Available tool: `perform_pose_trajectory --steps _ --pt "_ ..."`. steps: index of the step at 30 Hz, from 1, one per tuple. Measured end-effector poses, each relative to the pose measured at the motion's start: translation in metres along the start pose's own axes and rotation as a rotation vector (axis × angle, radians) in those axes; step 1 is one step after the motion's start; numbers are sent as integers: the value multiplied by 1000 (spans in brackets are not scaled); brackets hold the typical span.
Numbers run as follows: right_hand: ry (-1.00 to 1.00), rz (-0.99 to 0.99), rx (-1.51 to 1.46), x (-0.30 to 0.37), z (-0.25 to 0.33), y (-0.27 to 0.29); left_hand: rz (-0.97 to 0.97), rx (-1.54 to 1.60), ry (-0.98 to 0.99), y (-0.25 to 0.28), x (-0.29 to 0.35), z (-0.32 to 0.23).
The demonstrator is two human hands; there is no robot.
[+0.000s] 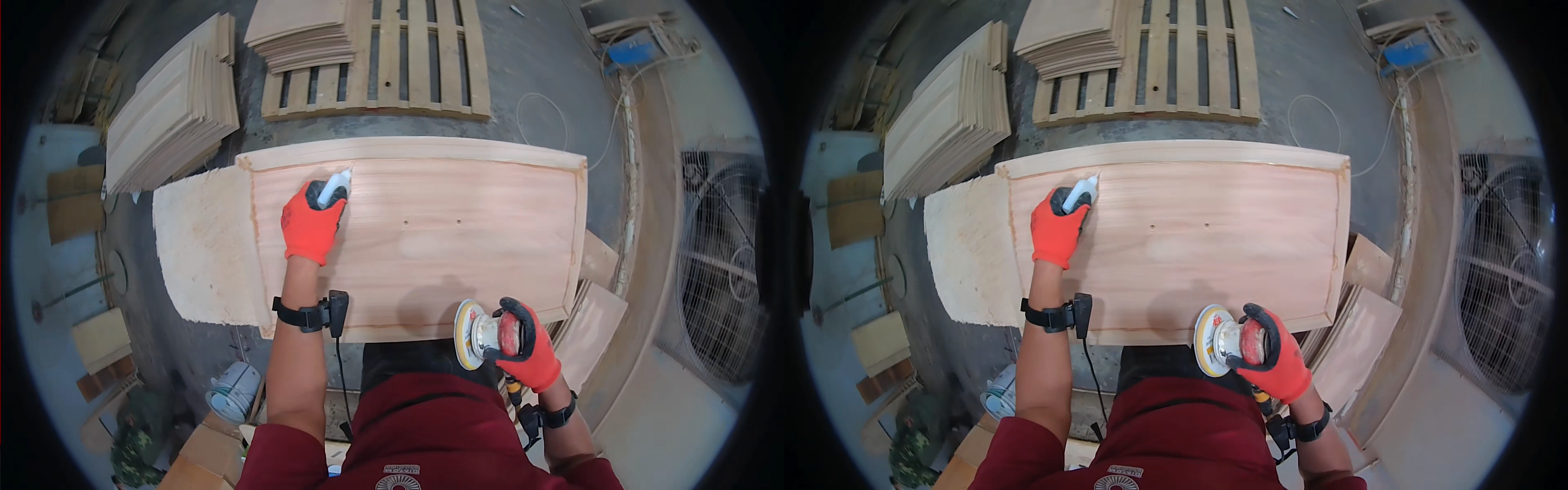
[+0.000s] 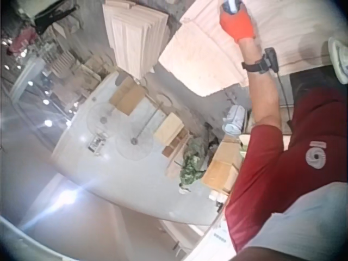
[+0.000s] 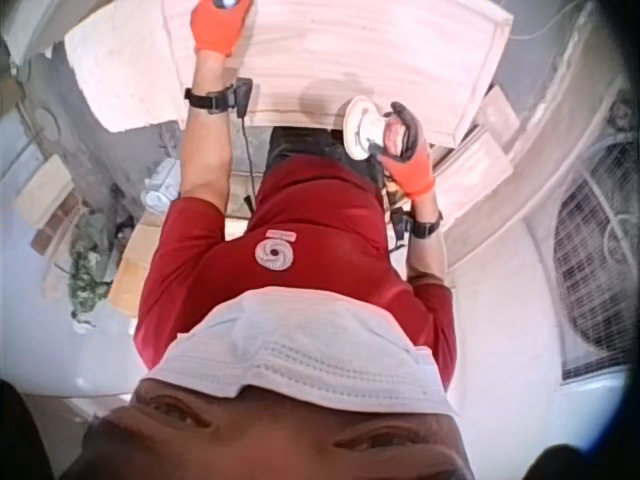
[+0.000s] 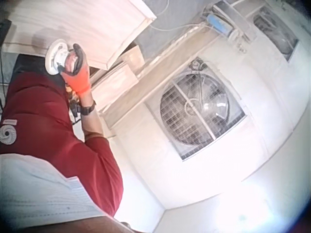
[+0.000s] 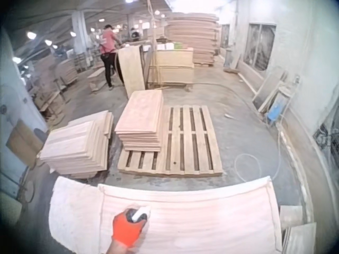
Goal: The person applies a white substance from a bottle onto a large wooden board and then smooths it using an orbital sander. The person moves the sander across the surface of the board, occasionally reapplying the substance to specific areas.
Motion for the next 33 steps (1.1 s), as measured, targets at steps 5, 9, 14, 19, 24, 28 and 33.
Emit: perform_pose_trajectory --steps 5,9,14,19,24,28,33 --pt "6 -35 -47 20 -24 25 34 -19 -9 -33 0 -17" --pt "6 -79 -23 36 -40 47 68 -52 -39 -67 5 -40" --pt "-13 -129 -65 53 -66 70 117 8 -57 -120 12 -67" --pt "-23 -145 -53 66 -84 92 130 -5 -106 -168 11 -102" --pt "-2 -196 22 80 -100 107 135 -34 -85 -198 6 -129" --pt "-14 -203 -18 83 -109 115 94 -106 -165 -212 -5 -132" --pt "-30 -211 -74 85 -120 121 92 -158 -217 -224 -11 -132"
Point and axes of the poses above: each hand's wrist, its own x-axis away from the middle knuckle, its own y-axis out of the back of the hand, z = x × y, the point moved 3 cm from there along -x, towards the middle knuckle, and after that the axes turned 9 degrees about z, right-handed, at the moved point
